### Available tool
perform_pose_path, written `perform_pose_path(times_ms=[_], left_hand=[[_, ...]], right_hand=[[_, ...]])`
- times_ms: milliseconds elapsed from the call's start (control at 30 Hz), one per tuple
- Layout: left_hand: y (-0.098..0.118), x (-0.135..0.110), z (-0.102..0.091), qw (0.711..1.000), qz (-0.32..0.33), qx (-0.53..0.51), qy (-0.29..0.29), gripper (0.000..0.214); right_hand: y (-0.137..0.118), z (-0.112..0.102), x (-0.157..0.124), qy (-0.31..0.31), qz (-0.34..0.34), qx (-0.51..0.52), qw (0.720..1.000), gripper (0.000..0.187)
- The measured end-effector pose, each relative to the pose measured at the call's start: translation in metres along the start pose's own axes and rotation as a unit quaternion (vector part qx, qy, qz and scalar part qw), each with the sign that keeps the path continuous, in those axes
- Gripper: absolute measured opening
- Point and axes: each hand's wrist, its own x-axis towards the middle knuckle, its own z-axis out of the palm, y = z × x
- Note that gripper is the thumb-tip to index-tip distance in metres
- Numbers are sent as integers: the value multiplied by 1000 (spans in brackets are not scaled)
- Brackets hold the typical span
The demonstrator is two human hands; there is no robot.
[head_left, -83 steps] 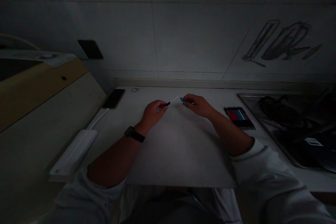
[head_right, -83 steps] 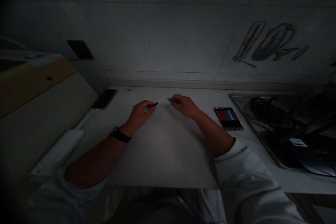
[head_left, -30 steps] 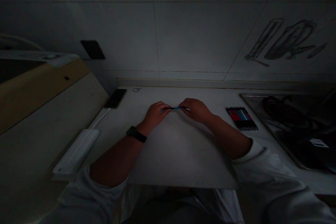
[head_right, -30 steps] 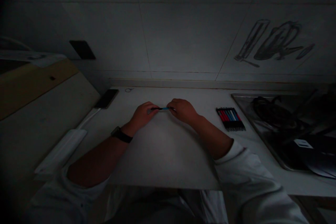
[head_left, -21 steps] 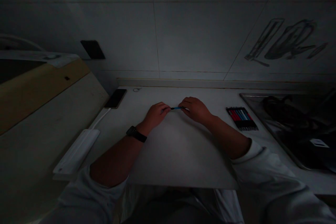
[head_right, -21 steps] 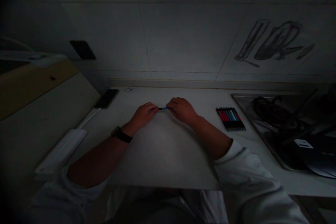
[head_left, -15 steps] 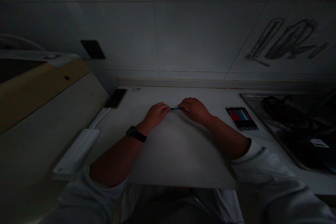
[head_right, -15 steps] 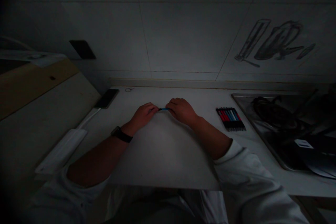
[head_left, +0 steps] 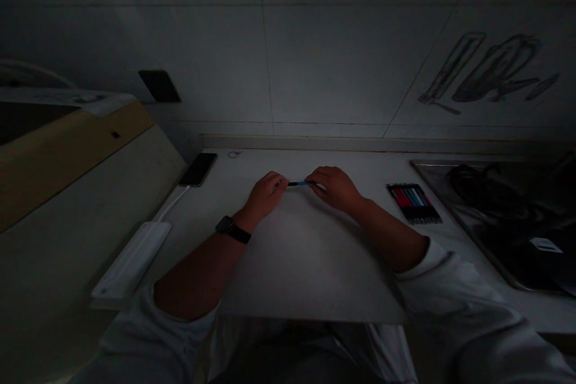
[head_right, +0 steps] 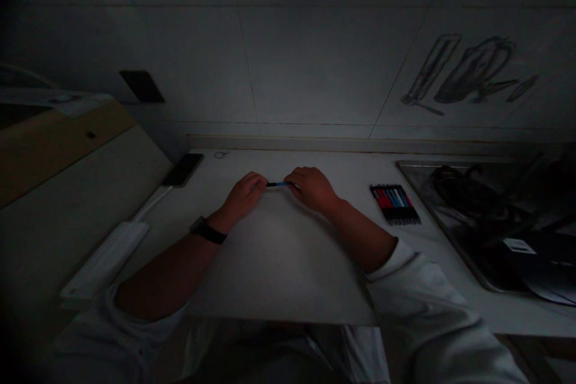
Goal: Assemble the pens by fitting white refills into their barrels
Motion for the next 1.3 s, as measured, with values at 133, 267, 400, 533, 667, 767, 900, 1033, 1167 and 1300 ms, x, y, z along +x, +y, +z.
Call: perform_pose_path(times_ms=[133,267,400,533,667,767,900,1033,1167,1300], left_hand=[[-2,-1,2,1000,14,-12,-6,11],[-4,-2,5,999,-5,-44,21,20],[-5,0,4,999,-8,-47,11,17],[-6,1,4,999,14,-44,-4,21],[-7,-1,6,998,-1,-61,19,24],[-9,-1,6,998,-1,-62,13,14],[-10,0,8,998,29,-62,1,20],[-10,-2,9,997,33,-69,23,24],[-9,-2,8,998,24,-65,7,14],[-9,-1,8,998,40,-55,-1,13]], right_hand=[[-1,0,-1,-1,-2,-3,1000,25],[1,0,-1,5,2,0,1000,24],[1,-1,-1,10,1,2,1000,25],[3,2,0,20,-17,1,1000,23],[4,3,-1,38,-30,-5,999,21],[4,2,-1,44,-36,-7,998,21],[5,3,-2,45,-36,-4,998,21],[6,4,-2,45,-40,-4,998,20],[5,4,-2,49,-43,1,998,21],[5,4,-1,46,-45,12,998,21]])
